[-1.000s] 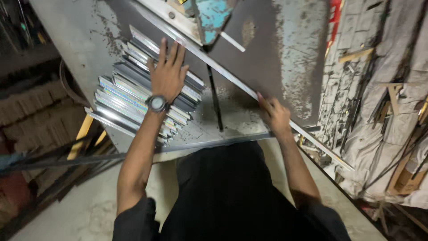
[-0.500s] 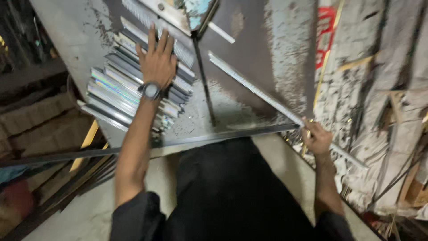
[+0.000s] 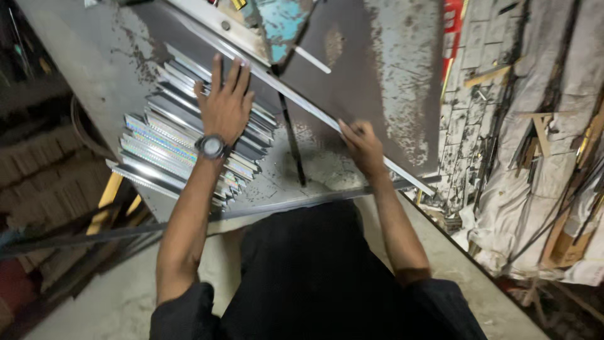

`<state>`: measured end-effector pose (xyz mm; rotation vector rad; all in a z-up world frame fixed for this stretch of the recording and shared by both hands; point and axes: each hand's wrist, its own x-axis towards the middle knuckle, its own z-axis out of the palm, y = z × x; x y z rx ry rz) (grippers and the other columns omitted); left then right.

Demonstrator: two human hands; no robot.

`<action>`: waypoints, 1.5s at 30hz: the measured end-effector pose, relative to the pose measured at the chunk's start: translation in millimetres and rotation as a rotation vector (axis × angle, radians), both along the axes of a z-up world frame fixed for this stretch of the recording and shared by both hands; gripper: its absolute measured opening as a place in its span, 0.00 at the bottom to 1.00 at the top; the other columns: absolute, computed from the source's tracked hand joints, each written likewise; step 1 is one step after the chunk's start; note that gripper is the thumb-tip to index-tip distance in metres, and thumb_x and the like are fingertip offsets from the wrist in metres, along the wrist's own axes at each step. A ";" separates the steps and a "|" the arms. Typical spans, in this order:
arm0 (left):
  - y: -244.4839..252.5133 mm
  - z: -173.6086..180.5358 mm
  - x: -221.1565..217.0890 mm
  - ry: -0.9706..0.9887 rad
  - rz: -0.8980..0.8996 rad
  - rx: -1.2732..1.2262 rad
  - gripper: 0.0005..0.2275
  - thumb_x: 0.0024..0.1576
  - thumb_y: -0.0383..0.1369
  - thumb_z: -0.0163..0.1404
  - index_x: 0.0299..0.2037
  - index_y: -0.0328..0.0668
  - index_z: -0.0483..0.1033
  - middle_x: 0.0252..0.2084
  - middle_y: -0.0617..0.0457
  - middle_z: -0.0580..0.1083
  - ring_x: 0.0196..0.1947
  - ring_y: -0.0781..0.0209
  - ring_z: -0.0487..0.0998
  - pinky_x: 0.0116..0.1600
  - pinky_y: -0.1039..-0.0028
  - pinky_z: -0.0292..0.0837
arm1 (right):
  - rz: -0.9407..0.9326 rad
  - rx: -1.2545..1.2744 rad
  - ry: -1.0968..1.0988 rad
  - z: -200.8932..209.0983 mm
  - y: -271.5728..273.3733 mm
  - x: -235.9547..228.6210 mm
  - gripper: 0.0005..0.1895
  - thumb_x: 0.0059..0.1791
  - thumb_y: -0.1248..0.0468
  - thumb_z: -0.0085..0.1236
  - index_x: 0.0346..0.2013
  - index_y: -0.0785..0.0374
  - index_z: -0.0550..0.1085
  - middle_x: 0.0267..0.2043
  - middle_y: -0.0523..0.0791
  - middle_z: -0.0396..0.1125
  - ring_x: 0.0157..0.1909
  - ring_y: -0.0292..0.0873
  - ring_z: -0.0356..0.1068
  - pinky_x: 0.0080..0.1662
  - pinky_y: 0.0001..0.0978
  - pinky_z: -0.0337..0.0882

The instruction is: The person repeatedly picks up long silver metal profiles from a workbench and stacks them into a neat pile. The person handles the profiles by hand, aligning them and placing them one by one onto the growing stack.

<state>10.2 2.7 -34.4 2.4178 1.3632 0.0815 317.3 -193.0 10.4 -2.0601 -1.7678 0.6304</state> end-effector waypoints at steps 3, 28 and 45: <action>20.7 -4.9 12.1 -0.013 0.028 0.009 0.23 0.67 0.41 0.49 0.72 0.48 0.66 0.75 0.51 0.62 0.76 0.42 0.52 0.62 0.31 0.52 | 0.087 -0.197 0.015 -13.1 40.5 3.4 0.24 0.55 0.67 0.59 0.66 0.47 0.74 0.46 0.48 0.67 0.40 0.48 0.72 0.41 0.41 0.74; 1.1 33.2 1.8 0.039 0.032 -0.019 0.26 0.66 0.46 0.44 0.71 0.44 0.65 0.74 0.50 0.63 0.76 0.46 0.51 0.62 0.28 0.48 | -0.102 0.104 -0.064 15.0 -21.4 -4.8 0.21 0.49 0.63 0.70 0.57 0.49 0.79 0.48 0.48 0.69 0.41 0.45 0.74 0.42 0.36 0.76; 69.7 18.9 25.4 0.065 0.030 0.093 0.21 0.65 0.42 0.46 0.67 0.46 0.71 0.70 0.51 0.68 0.73 0.45 0.57 0.62 0.29 0.50 | -0.374 0.146 0.012 -17.2 15.8 36.4 0.05 0.46 0.68 0.68 0.36 0.64 0.81 0.35 0.50 0.73 0.37 0.54 0.72 0.42 0.43 0.71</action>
